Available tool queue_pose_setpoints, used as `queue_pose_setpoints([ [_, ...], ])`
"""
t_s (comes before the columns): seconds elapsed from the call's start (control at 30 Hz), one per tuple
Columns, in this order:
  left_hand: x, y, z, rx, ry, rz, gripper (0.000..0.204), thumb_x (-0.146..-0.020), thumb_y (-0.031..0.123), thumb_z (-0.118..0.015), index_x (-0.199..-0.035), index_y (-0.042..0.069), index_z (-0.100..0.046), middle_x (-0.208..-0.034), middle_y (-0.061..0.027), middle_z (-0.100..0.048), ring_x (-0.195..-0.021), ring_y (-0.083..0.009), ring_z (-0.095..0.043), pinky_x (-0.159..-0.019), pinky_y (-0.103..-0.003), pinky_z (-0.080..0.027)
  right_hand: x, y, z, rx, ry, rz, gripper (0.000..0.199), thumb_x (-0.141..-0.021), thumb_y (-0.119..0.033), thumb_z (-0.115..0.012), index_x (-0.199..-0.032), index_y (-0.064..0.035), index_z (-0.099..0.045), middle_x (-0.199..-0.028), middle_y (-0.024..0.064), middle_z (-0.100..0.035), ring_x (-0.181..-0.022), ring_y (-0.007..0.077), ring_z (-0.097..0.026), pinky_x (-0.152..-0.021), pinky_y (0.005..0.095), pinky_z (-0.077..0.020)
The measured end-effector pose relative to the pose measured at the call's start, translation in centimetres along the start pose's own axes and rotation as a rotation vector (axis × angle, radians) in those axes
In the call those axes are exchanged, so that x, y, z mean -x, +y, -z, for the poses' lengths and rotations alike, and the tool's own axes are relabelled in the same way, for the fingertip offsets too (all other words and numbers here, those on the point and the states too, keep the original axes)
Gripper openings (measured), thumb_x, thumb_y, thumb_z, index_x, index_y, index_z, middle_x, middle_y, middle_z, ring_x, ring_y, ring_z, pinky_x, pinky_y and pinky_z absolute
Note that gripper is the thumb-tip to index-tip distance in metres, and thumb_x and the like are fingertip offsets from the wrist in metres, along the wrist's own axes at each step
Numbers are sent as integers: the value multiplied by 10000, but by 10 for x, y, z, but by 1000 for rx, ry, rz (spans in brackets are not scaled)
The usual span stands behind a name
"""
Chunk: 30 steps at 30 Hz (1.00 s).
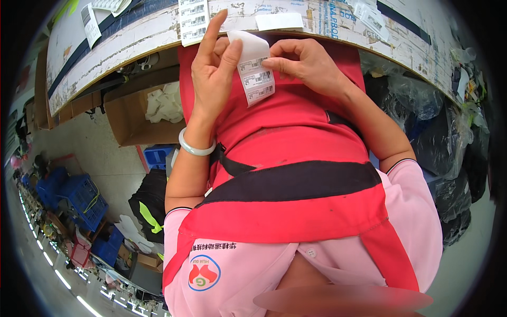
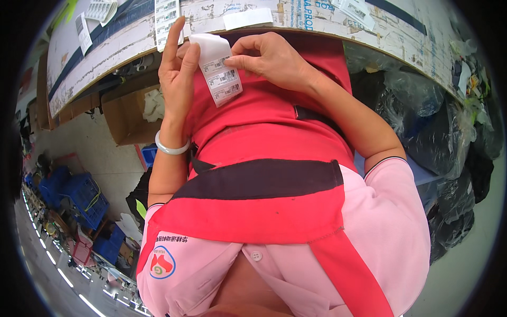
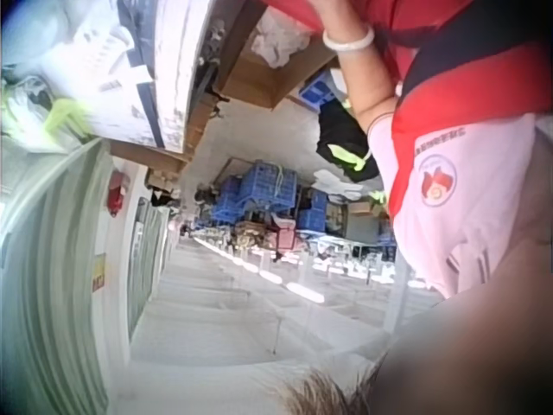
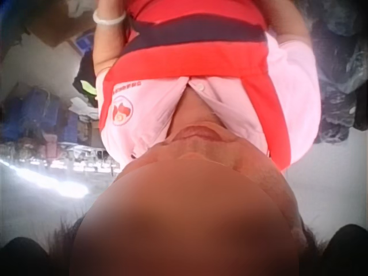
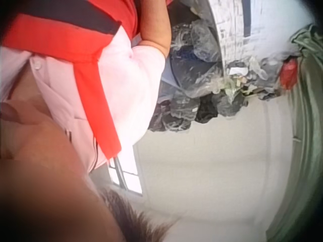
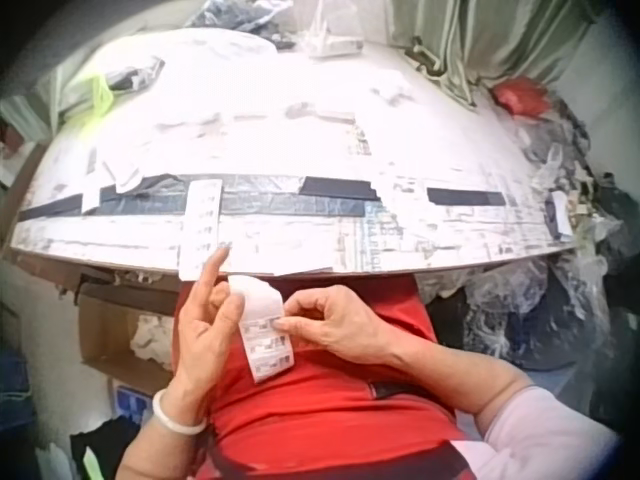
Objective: The recorder is separating and preparing small adhesive labels from a roll or sheet at a workbench.
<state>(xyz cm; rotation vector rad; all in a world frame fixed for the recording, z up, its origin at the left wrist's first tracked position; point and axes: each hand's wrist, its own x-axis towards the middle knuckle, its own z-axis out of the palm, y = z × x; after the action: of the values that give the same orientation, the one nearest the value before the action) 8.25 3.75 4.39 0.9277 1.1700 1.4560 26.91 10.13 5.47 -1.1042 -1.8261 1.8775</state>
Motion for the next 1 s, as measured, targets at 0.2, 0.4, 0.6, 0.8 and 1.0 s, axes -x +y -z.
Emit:
queue_pose_setpoints([
  [0.2, -1, 7, 19, -102, -271, 188, 226, -900, 105, -674, -1093, -13, -692, -964, -48, -692, -863, -83, -613, -768, -215, -495, 4, -7, -4, 28, 88, 148, 168, -912, -150, -653, -929, 16, -670, -802, 18, -655, -737, 74, -585, -669, 237, -490],
  [0.4, 0, 12, 16, -196, -291, 347, 239, -837, 78, -730, -1041, -42, -699, -916, -51, -699, -807, -84, -622, -718, -215, -504, 4, 0, -10, 6, 202, 203, 135, -883, -121, -682, -929, 7, -679, -824, 38, -673, -750, 85, -613, -694, 246, -510],
  [0.6, 0, 8, 15, -168, -335, 402, 219, -889, 145, -691, -1005, -40, -708, -877, -57, -697, -766, -84, -615, -671, -215, -496, 5, 5, -6, 360, 270, 394, 112, -858, -107, -692, -900, -5, -675, -833, 66, -653, -754, 143, -624, -671, 280, -499],
  [0.8, -4, -1, 17, -172, -315, 366, 333, -951, 288, -624, -941, -31, -722, -833, -49, -688, -714, -82, -605, -588, -223, -487, -7, 7, 23, 153, 493, 409, 159, -895, -150, -678, -992, -27, -651, -823, 33, -632, -728, 85, -580, -660, 242, -479],
  [1.0, -9, -14, 14, -542, -47, 54, 231, -939, 177, -565, -1037, 22, -705, -797, -64, -701, -654, -133, -632, -593, -264, -493, -18, 8, 55, 641, 591, 624, 509, -838, 8, -611, -1309, -62, -429, -905, 133, -613, -828, 300, -622, -718, 368, -501],
])
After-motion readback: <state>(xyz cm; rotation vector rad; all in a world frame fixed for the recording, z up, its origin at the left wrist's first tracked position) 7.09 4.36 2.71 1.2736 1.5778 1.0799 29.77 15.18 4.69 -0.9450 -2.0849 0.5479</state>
